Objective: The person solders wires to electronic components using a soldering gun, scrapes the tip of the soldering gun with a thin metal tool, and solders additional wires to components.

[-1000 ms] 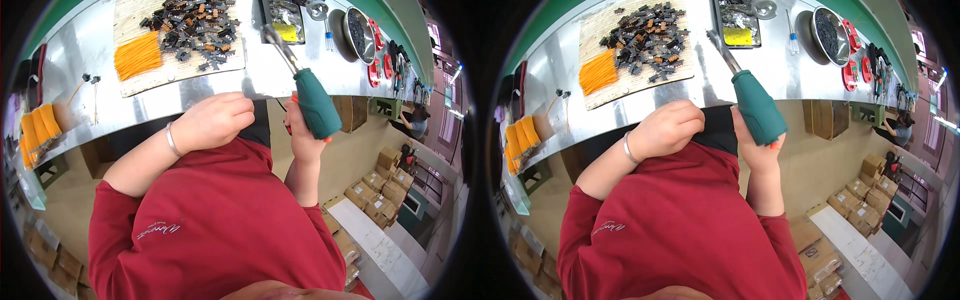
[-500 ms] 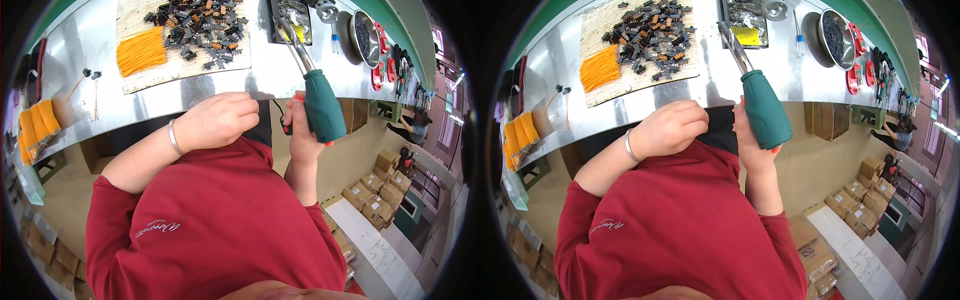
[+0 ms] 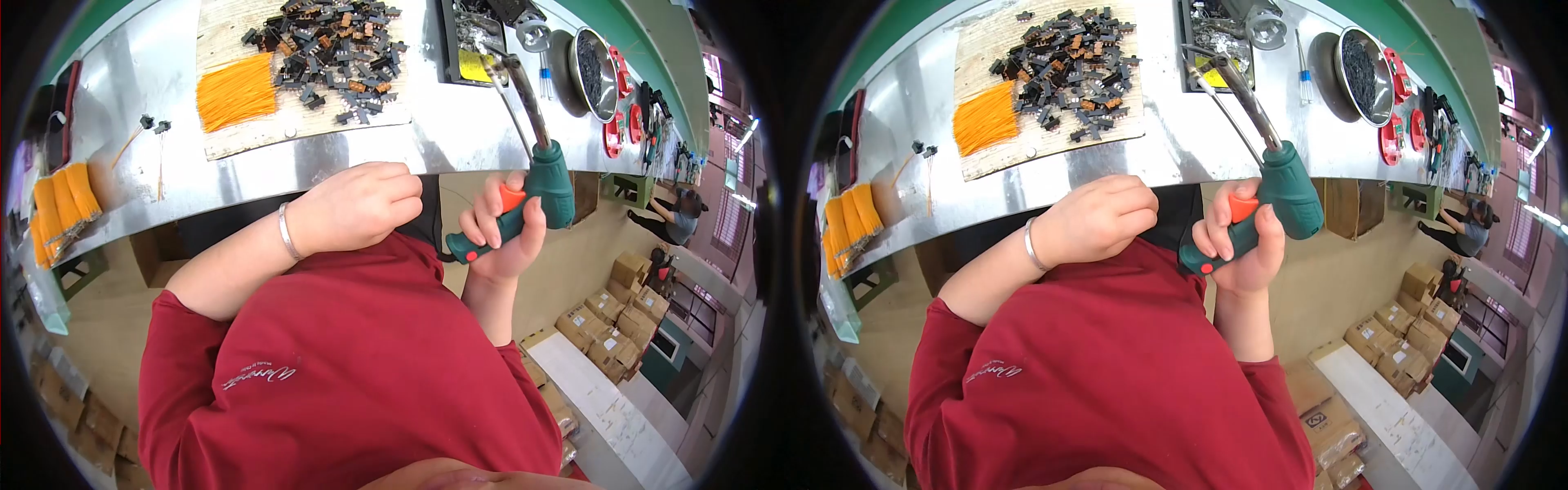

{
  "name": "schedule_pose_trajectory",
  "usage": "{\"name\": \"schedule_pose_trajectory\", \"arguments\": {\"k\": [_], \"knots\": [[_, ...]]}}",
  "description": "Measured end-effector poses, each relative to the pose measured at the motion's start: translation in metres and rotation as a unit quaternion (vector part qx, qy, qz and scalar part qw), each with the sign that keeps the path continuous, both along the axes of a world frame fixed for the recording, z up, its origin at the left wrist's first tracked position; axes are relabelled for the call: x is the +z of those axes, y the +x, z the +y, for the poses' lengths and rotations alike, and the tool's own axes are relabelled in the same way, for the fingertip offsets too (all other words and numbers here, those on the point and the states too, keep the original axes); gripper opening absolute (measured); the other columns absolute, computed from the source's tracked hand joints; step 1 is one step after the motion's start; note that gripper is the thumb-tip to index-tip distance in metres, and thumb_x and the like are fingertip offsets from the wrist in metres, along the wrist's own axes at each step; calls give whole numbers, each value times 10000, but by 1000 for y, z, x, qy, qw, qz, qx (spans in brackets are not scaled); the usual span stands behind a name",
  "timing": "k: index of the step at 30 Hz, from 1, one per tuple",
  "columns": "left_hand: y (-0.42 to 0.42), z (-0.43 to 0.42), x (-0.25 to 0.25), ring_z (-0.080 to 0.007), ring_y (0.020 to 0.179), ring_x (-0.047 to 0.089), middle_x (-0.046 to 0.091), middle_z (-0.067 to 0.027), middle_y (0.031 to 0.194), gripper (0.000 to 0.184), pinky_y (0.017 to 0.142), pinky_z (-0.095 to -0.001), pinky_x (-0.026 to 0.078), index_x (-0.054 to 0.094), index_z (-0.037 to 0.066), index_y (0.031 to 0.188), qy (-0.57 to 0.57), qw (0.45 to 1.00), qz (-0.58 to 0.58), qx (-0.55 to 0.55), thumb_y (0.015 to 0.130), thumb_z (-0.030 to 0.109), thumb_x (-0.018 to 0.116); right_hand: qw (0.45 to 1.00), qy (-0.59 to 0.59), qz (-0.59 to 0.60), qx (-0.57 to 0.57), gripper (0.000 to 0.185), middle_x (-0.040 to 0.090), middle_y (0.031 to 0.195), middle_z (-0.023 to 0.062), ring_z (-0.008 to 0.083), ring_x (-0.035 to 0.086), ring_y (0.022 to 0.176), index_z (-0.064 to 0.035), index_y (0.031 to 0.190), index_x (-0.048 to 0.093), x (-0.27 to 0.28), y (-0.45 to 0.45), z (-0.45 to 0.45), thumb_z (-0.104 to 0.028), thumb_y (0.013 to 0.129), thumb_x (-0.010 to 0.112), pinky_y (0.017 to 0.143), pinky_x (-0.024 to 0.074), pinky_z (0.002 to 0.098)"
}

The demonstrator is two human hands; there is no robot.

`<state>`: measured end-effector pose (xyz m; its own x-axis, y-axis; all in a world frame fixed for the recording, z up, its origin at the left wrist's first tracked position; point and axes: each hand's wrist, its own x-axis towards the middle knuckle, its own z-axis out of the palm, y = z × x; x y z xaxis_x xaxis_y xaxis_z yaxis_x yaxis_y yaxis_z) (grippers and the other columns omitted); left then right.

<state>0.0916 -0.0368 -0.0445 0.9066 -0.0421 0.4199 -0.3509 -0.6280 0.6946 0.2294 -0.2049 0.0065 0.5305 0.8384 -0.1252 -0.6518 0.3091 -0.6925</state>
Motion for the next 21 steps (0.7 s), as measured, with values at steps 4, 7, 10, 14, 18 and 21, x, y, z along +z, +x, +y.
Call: {"name": "schedule_pose_trajectory", "arguments": {"k": [4, 7, 10, 14, 18, 21], "knots": [[-1, -1, -1, -254, 835, 570, 560, -76, 892, 133, 744, -348, 498, 550, 35, 795, 7, 1000, -7, 8, 681, 6, 610, 995, 55, 82, 30, 285, 458, 837, 43, 49, 379, 455, -79, 1122, 496, -4, 3, -4, -333, 999, 459, 451, 343, 217], [-1, -2, -2, -250, 832, 570, 559, -73, 890, 132, 743, -346, 498, 550, 36, 794, 12, 1000, -13, 13, 680, 12, 612, 988, 87, 115, 50, 290, 456, 847, 42, 44, 389, 459, -71, 1132, 485, -5, 4, -4, -329, 1003, 454, 446, 342, 213], [-1, -2, -2, -247, 831, 570, 558, -72, 889, 130, 744, -345, 499, 550, 38, 794, 14, 1000, -18, 16, 681, 22, 615, 981, 107, 148, 65, 292, 457, 845, 45, 44, 401, 463, -64, 1132, 482, -4, 4, -3, -325, 1003, 457, 450, 349, 210], [-1, -3, -3, -245, 828, 569, 558, -71, 888, 125, 745, -344, 500, 550, 42, 792, 19, 999, -23, 18, 686, 33, 615, 993, 55, 99, 32, 273, 474, 847, 55, 63, 420, 473, -55, 1113, 496, 2, 0, -1, -299, 992, 477, 472, 377, 232], [-1, -3, -3, -244, 827, 569, 560, -71, 889, 123, 741, -345, 499, 548, 43, 788, 27, 999, -21, 18, 687, 37, 616, 959, -151, -220, -93, 226, 547, 871, 103, 119, 470, 528, -34, 1102, 504, -1, -13, 11, -212, 962, 506, 520, 421, 290], [-1, -2, -5, -245, 825, 570, 563, -71, 891, 122, 735, -343, 498, 546, 44, 786, 24, 999, -29, 16, 687, 41, 618, 926, -163, -325, -98, 211, 567, 874, 129, 143, 492, 563, -18, 1093, 504, -3, -12, 15, -161, 940, 527, 559, 444, 311]]}}
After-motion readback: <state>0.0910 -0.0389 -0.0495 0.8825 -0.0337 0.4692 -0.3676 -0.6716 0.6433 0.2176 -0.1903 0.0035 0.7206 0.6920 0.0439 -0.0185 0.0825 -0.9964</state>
